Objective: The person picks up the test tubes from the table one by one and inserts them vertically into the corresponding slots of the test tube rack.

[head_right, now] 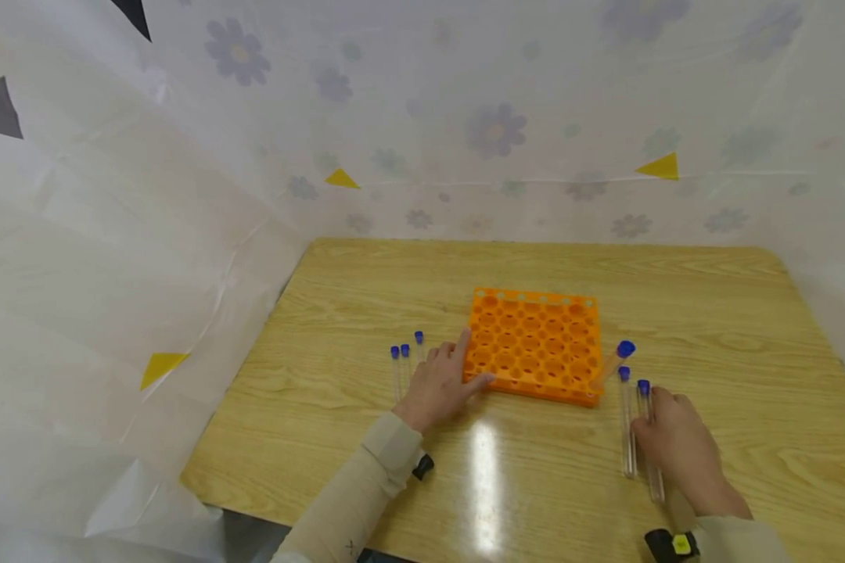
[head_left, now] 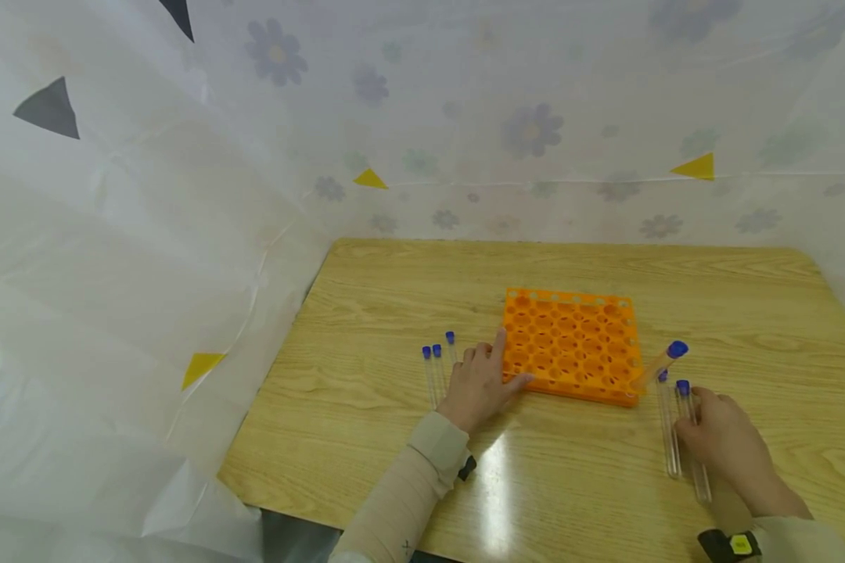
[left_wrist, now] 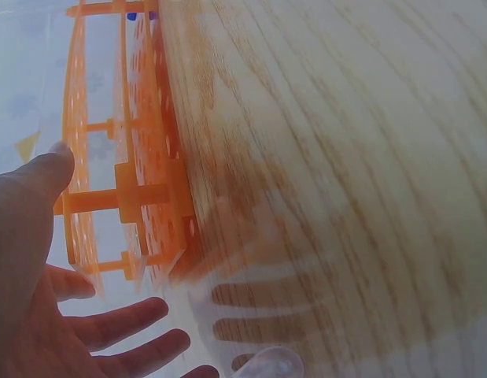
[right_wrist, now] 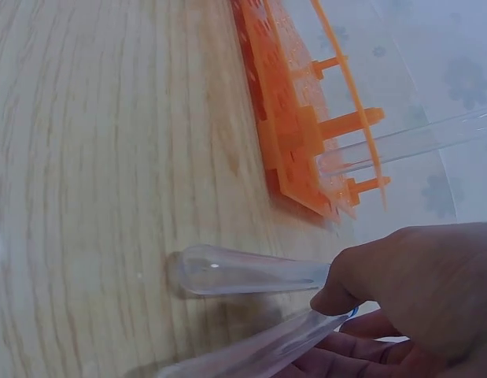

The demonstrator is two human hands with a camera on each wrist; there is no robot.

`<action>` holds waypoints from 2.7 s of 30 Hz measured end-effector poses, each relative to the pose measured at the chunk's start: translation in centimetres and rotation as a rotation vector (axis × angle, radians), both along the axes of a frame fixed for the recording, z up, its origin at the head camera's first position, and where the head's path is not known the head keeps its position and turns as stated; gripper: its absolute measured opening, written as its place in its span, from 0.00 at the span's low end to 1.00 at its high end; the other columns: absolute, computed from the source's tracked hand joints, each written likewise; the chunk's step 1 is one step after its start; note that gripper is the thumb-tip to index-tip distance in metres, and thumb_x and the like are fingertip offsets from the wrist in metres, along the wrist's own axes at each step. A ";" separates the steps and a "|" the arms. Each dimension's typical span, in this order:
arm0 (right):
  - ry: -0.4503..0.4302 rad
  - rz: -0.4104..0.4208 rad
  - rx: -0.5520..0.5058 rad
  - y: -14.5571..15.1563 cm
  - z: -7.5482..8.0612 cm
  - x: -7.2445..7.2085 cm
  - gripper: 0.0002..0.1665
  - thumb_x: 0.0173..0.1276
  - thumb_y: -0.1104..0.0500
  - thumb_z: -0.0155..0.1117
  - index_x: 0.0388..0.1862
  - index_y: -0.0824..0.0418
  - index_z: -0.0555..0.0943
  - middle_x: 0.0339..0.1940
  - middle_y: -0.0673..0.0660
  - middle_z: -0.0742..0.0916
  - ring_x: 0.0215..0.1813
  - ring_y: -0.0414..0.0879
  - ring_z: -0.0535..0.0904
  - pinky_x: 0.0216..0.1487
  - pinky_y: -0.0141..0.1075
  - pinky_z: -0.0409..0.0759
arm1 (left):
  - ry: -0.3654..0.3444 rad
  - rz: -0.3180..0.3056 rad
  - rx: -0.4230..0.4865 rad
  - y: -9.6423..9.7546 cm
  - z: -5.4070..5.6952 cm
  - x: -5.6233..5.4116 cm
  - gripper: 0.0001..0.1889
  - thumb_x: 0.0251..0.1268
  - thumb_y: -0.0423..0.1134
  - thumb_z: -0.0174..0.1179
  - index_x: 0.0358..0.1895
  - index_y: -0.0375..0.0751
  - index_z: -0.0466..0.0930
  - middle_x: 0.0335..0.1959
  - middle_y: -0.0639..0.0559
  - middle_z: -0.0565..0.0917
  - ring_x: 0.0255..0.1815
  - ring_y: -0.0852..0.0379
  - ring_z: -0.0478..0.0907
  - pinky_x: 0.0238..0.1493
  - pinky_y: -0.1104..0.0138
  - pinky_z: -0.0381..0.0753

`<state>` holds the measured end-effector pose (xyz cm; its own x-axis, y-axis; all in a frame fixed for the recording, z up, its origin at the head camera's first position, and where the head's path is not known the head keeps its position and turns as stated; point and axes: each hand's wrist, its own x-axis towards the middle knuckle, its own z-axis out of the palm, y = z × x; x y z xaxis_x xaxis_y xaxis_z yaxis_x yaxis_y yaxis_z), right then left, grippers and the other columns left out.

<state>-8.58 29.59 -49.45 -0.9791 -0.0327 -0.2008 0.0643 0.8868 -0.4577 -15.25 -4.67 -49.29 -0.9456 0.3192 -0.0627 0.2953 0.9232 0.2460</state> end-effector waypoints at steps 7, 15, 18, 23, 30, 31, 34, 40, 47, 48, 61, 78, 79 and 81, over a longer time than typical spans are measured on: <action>0.097 -0.015 -0.022 0.0 0.6 0.0 0.36 0.64 0.61 0.56 0.63 0.89 0.63 0.42 0.80 0.79 0.38 0.64 0.79 0.30 0.50 0.79 | -0.002 -0.006 0.007 0.0 0.1 0.0 0.46 0.68 0.74 0.36 0.81 0.51 0.41 0.66 0.45 0.74 0.63 0.46 0.75 0.52 0.53 0.82; 0.301 -0.038 -0.079 -0.9 1.5 -0.2 0.31 0.63 0.65 0.59 0.59 0.86 0.68 0.38 0.75 0.80 0.34 0.62 0.81 0.24 0.34 0.74 | 0.014 -0.007 0.013 0.0 0.1 0.1 0.46 0.69 0.74 0.38 0.81 0.49 0.43 0.64 0.44 0.76 0.62 0.45 0.76 0.50 0.53 0.83; 0.351 -0.053 -0.102 -1.1 2.0 -0.5 0.29 0.64 0.66 0.57 0.59 0.85 0.69 0.40 0.75 0.79 0.35 0.63 0.80 0.23 0.30 0.71 | 0.012 -0.006 0.014 0.0 0.1 0.1 0.46 0.68 0.73 0.38 0.81 0.50 0.43 0.64 0.44 0.76 0.62 0.45 0.76 0.50 0.53 0.83; 0.414 -0.077 -0.140 -1.2 3.1 -1.1 0.27 0.67 0.66 0.56 0.61 0.82 0.71 0.42 0.72 0.78 0.34 0.32 0.75 0.21 0.28 0.69 | 0.009 -0.003 0.020 0.0 0.1 0.0 0.46 0.68 0.74 0.39 0.81 0.50 0.43 0.64 0.43 0.76 0.62 0.45 0.76 0.50 0.53 0.83; 0.508 -0.078 -0.234 -1.4 3.7 -1.7 0.23 0.71 0.67 0.54 0.62 0.77 0.73 0.44 0.69 0.78 0.38 0.13 0.60 0.30 0.12 0.67 | 0.019 -0.004 0.014 0.0 0.0 -0.1 0.47 0.68 0.74 0.40 0.81 0.49 0.44 0.64 0.44 0.76 0.61 0.45 0.76 0.48 0.54 0.83; 0.515 -0.081 -0.246 -1.5 3.7 -1.8 0.23 0.71 0.67 0.53 0.62 0.76 0.74 0.45 0.68 0.78 0.38 0.13 0.61 0.31 0.12 0.66 | 0.018 -0.004 0.017 0.0 0.0 -0.1 0.47 0.68 0.74 0.40 0.81 0.49 0.44 0.64 0.44 0.76 0.61 0.45 0.76 0.48 0.54 0.83; 0.536 -0.099 -0.284 -1.8 3.8 -2.1 0.23 0.72 0.67 0.52 0.64 0.74 0.73 0.47 0.66 0.78 0.41 0.15 0.63 0.35 0.10 0.66 | 0.016 -0.005 0.022 0.0 0.0 -0.1 0.47 0.68 0.73 0.40 0.81 0.49 0.43 0.64 0.44 0.75 0.61 0.45 0.76 0.49 0.54 0.83; 0.588 -0.137 -0.345 -2.2 4.1 -2.8 0.21 0.75 0.65 0.50 0.63 0.73 0.73 0.47 0.59 0.77 0.45 0.18 0.65 0.41 0.09 0.64 | 0.019 -0.007 0.019 0.0 0.1 0.0 0.47 0.68 0.73 0.39 0.81 0.49 0.43 0.64 0.44 0.75 0.61 0.46 0.76 0.49 0.54 0.83; 0.607 -0.147 -0.418 -2.6 4.3 -3.3 0.20 0.77 0.62 0.51 0.64 0.70 0.70 0.47 0.32 0.73 0.50 0.18 0.68 0.46 0.07 0.65 | 0.003 -0.005 0.023 0.0 0.1 0.1 0.47 0.68 0.74 0.37 0.81 0.50 0.41 0.65 0.44 0.75 0.62 0.46 0.75 0.50 0.54 0.83; 0.616 -0.146 -0.437 -2.7 4.4 -3.3 0.19 0.77 0.63 0.52 0.63 0.70 0.70 0.47 0.31 0.73 0.50 0.19 0.69 0.47 0.07 0.66 | 0.002 -0.005 0.019 0.1 0.1 0.0 0.47 0.68 0.74 0.36 0.81 0.51 0.41 0.65 0.44 0.75 0.62 0.46 0.75 0.50 0.54 0.83; 0.670 -0.082 -0.605 -3.7 4.7 -4.1 0.15 0.75 0.70 0.52 0.58 0.68 0.69 0.49 0.39 0.79 0.52 0.26 0.77 0.51 0.12 0.72 | 0.004 -0.002 0.018 0.1 0.0 0.0 0.47 0.68 0.74 0.36 0.81 0.51 0.41 0.64 0.44 0.75 0.62 0.46 0.76 0.50 0.55 0.82; 0.645 0.018 -0.573 -3.7 3.3 -3.8 0.14 0.74 0.70 0.53 0.56 0.72 0.70 0.49 0.41 0.79 0.55 0.25 0.75 0.51 0.11 0.71 | 0.002 0.000 -0.016 0.1 0.0 -0.1 0.47 0.67 0.75 0.33 0.81 0.50 0.40 0.64 0.44 0.76 0.60 0.46 0.77 0.49 0.55 0.83; 0.646 0.026 -0.575 -3.7 3.2 -3.8 0.13 0.74 0.71 0.53 0.56 0.72 0.70 0.49 0.41 0.79 0.55 0.25 0.75 0.51 0.11 0.71 | 0.003 0.000 -0.013 0.1 0.0 -0.1 0.47 0.67 0.75 0.33 0.81 0.50 0.40 0.64 0.44 0.76 0.60 0.46 0.77 0.49 0.54 0.83; 0.650 0.038 -0.580 -3.7 3.1 -3.8 0.12 0.74 0.72 0.52 0.55 0.73 0.70 0.49 0.43 0.79 0.54 0.25 0.76 0.51 0.12 0.72 | -0.002 0.003 -0.008 0.1 0.0 -0.1 0.47 0.67 0.75 0.34 0.81 0.50 0.40 0.64 0.44 0.75 0.61 0.46 0.76 0.50 0.54 0.83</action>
<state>-12.38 25.92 -46.39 -0.8901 0.0080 0.4558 -0.3916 0.4983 -0.7735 -15.35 -4.54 -49.30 -0.9465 0.3156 -0.0672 0.2918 0.9260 0.2395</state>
